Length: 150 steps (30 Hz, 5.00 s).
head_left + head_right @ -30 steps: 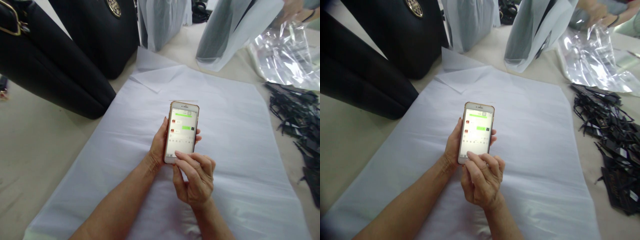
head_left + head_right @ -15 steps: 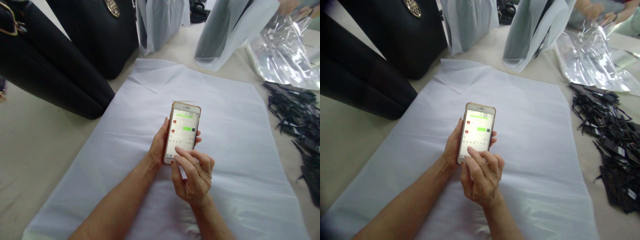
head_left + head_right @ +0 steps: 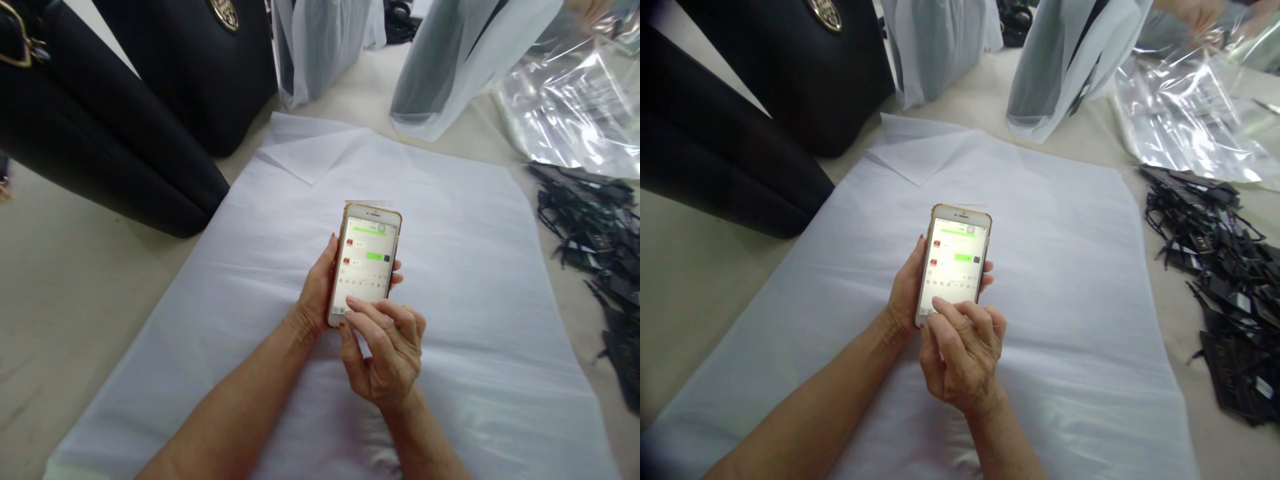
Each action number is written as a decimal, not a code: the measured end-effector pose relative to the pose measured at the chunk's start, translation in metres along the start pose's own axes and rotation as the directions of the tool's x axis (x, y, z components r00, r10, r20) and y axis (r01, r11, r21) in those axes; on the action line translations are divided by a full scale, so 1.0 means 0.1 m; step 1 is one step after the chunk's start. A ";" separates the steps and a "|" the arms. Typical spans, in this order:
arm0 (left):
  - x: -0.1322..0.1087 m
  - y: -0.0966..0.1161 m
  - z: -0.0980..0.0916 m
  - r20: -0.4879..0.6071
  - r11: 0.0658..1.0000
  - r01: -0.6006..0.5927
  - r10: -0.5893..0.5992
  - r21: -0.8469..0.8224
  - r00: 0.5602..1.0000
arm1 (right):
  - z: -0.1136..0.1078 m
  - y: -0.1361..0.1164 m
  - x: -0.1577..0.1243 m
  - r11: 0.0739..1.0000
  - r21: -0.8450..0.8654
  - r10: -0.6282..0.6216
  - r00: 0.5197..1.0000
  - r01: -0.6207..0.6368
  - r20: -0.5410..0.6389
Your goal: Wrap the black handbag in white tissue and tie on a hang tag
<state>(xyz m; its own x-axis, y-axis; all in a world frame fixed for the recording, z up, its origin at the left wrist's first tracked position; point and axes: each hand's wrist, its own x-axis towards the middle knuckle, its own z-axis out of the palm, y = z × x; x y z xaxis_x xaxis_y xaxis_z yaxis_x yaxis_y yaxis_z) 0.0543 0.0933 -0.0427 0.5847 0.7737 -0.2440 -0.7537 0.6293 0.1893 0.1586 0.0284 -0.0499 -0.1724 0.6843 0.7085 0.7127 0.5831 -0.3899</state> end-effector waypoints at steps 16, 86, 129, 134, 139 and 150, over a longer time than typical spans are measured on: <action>0.01 0.02 -0.03 0.021 0.999 -0.035 0.035 -0.004 0.999 | -0.04 0.02 0.01 1.000 -0.007 0.023 0.999 -0.023 -0.040; 0.01 0.00 -0.01 -0.003 1.000 -0.010 0.010 -0.009 1.000 | -0.01 0.06 0.01 0.999 -0.045 0.019 1.000 -0.020 -0.016; 0.02 0.02 -0.05 0.031 1.000 -0.026 0.026 -0.002 0.999 | -0.03 0.07 0.00 0.997 -0.053 0.053 0.998 -0.054 -0.017; 0.02 0.02 -0.05 0.041 1.000 -0.020 0.021 -0.009 0.999 | -0.04 0.07 0.01 0.999 -0.027 0.028 1.000 -0.028 -0.001; 0.02 0.02 -0.05 0.027 1.000 -0.024 0.025 -0.010 0.999 | -0.05 0.07 0.01 0.999 -0.029 0.041 0.999 -0.041 -0.007; 0.02 0.03 -0.03 0.000 1.000 -0.026 0.026 -0.018 1.000 | -0.05 0.05 0.02 1.000 0.003 0.017 1.000 -0.017 0.008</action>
<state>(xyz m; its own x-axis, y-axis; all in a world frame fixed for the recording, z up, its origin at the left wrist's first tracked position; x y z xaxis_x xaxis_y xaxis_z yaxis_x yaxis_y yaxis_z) 0.0525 0.0962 -0.0450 0.5653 0.7895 -0.2388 -0.7737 0.6080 0.1784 0.1647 0.0305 -0.0476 -0.1652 0.6978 0.6970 0.7136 0.5724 -0.4039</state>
